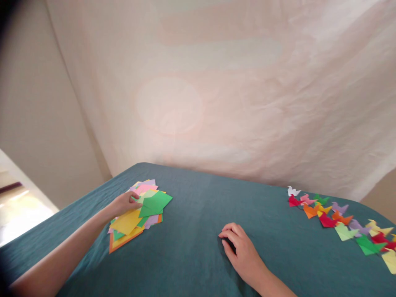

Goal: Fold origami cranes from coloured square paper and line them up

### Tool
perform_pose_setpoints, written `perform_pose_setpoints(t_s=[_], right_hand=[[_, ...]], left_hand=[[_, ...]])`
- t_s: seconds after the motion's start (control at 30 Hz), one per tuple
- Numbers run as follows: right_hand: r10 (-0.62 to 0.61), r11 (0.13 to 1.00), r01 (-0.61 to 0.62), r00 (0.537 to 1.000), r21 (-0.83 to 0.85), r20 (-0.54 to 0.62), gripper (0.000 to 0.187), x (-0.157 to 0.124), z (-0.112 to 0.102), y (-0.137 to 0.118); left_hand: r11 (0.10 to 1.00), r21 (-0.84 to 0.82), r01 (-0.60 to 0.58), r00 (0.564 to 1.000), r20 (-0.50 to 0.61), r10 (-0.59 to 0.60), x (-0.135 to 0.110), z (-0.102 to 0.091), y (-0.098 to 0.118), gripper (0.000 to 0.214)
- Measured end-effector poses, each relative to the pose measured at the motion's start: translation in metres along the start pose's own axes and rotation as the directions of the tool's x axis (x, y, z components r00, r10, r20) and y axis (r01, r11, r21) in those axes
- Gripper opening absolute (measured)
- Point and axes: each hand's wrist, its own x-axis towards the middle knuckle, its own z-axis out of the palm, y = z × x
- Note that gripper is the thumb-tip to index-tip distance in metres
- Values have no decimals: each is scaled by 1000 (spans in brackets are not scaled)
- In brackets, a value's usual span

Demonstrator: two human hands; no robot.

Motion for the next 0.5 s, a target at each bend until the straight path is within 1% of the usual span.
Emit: perform_pose_setpoints(t_s=[0.13,0.27,0.37,0.43,0.47,0.5], right_hand=[[-4,1000,4,1000,-2,6,19,1,0,1],[-8,1000,8,1000,-2,-5,20,1,1,1],[-12,1000,12,1000,1,-12,20,1,1,0],[-13,1000,13,1000,5,-17,19,1,0,-1],[-10,1000,10,1000,9,-23,19,1,-1,-3],[-8,1000,8,1000,13,-25,20,2,-1,-4]], left_hand=[[999,-33,-4,1000,21,5,-1,-2,2,45],[999,-38,-30,999,44,31,-4,-5,5,33],[998,-36,-47,997,59,49,-3,-7,3,33],[998,-46,-47,998,38,49,0,-7,-1,34],[997,-61,-41,999,11,42,3,-8,-4,34],[996,-80,-25,999,-44,21,6,-9,-8,34]])
